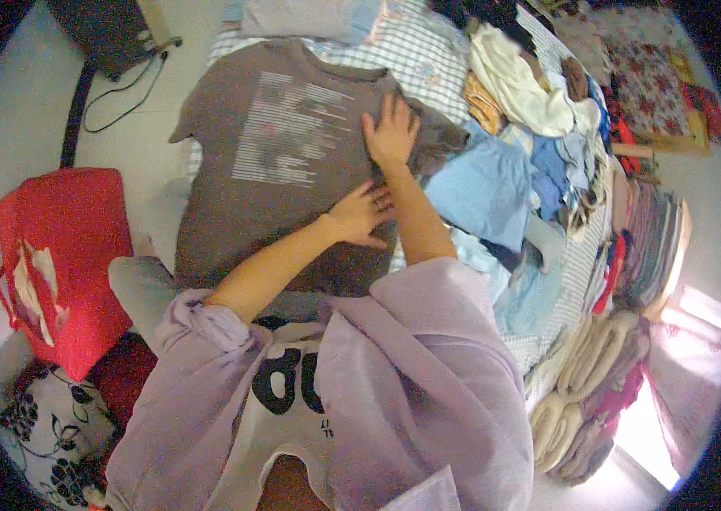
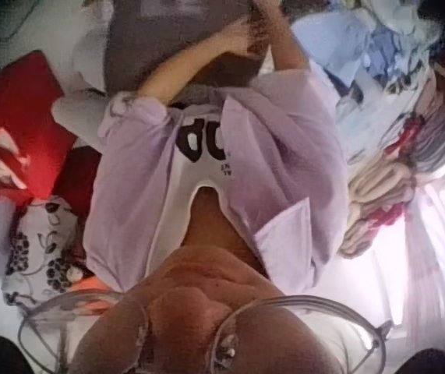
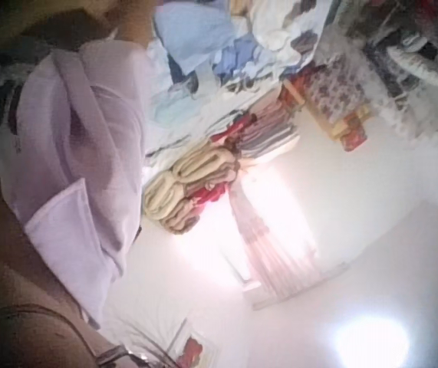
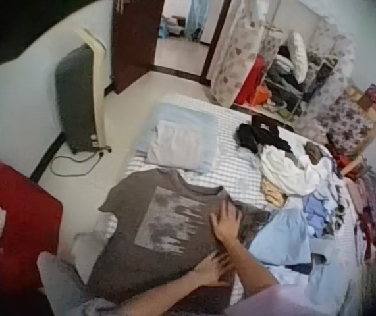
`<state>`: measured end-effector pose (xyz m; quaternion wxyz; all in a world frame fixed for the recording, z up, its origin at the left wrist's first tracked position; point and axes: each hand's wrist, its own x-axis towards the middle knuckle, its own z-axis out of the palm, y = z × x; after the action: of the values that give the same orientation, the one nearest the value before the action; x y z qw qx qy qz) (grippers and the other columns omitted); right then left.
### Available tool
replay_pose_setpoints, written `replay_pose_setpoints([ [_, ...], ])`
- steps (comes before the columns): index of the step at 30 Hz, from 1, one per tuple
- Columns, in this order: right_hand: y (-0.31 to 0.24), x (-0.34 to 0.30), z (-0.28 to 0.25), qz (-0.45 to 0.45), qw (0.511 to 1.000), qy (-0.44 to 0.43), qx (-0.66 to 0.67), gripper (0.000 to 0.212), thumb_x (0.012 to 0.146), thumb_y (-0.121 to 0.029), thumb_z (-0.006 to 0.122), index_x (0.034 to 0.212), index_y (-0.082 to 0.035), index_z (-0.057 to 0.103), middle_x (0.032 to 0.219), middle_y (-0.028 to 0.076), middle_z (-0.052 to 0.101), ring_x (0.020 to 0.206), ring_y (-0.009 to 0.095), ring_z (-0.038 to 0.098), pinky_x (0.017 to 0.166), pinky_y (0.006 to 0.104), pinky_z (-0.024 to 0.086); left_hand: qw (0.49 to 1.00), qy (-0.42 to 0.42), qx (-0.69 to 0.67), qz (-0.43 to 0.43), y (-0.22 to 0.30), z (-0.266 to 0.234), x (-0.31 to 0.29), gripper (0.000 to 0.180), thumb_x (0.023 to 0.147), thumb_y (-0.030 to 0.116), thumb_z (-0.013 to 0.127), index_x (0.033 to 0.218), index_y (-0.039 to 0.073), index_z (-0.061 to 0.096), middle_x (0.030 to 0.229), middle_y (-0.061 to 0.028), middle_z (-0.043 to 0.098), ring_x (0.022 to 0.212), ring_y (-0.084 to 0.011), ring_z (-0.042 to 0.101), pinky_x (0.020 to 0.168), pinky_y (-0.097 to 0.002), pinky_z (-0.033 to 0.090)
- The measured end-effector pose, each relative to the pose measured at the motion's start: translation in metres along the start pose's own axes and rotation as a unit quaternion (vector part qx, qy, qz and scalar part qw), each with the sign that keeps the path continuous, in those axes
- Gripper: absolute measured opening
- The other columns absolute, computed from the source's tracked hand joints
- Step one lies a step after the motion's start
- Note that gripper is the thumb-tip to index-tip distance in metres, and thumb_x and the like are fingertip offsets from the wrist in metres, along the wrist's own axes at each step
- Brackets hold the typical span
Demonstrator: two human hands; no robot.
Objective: The person folds a light blue polo shirt, a pair of light blue shorts, a brown t-shirt, and a white t-shirt with a graphic print. They smooth each item on a checkered bedspread before folding it into a compact rectangle and stacking it on the bed.
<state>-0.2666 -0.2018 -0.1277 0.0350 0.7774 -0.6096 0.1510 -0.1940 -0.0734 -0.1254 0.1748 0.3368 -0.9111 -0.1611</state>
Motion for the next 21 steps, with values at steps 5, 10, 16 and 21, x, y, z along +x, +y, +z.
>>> replay_pose_setpoints([
  [5, -0.037, 0.002, -0.003, 0.014, 0.999, 0.048, -0.012, 0.055, 0.076, -0.036, 0.042, 0.117, -0.001, 0.030, 0.126, 0.019, 0.019, 0.119, 0.030, 0.015, 0.091, 0.0515, 0.011, 0.856, 0.256, -0.237, -0.381, -0.057, -0.101, -0.045, 0.029, 0.068, 0.023, 0.055, 0.089, 0.003, 0.052, 0.097, -0.0125, 0.051, 0.088, -0.0267, 0.047, 0.078, -0.0357, 0.035],
  [10, -0.141, 0.009, -0.021, -0.105, 0.987, 0.013, 0.119, 0.055, 0.075, -0.032, 0.045, 0.117, -0.002, 0.030, 0.126, 0.017, 0.021, 0.119, 0.028, 0.015, 0.091, 0.0515, 0.010, 0.366, 0.655, 0.050, -0.659, -0.150, -0.119, -0.123, 0.035, 0.064, 0.018, 0.059, 0.088, -0.004, 0.047, 0.084, -0.0152, 0.047, 0.083, -0.0276, 0.043, 0.073, -0.0372, 0.035],
  [16, -0.185, 0.013, 0.014, -0.173, 0.976, 0.013, 0.129, 0.053, 0.074, -0.035, 0.044, 0.115, -0.002, 0.035, 0.125, 0.015, 0.024, 0.118, 0.026, 0.018, 0.092, 0.0497, 0.010, 0.476, 0.540, -0.503, -0.479, -0.159, -0.156, -0.152, 0.032, 0.067, 0.021, 0.063, 0.087, -0.002, 0.051, 0.079, -0.0048, 0.050, 0.066, -0.0137, 0.046, 0.061, -0.0255, 0.038],
  [21, -0.186, 0.010, 0.018, -0.172, 0.977, 0.031, 0.120, 0.050, 0.075, -0.034, 0.043, 0.114, -0.003, 0.037, 0.123, 0.014, 0.030, 0.116, 0.025, 0.023, 0.093, 0.0476, 0.011, 0.638, 0.527, -0.354, -0.436, -0.186, -0.178, -0.146, 0.026, 0.069, 0.024, 0.061, 0.083, 0.002, 0.056, 0.079, -0.0038, 0.056, 0.070, -0.0130, 0.050, 0.063, -0.0250, 0.038],
])
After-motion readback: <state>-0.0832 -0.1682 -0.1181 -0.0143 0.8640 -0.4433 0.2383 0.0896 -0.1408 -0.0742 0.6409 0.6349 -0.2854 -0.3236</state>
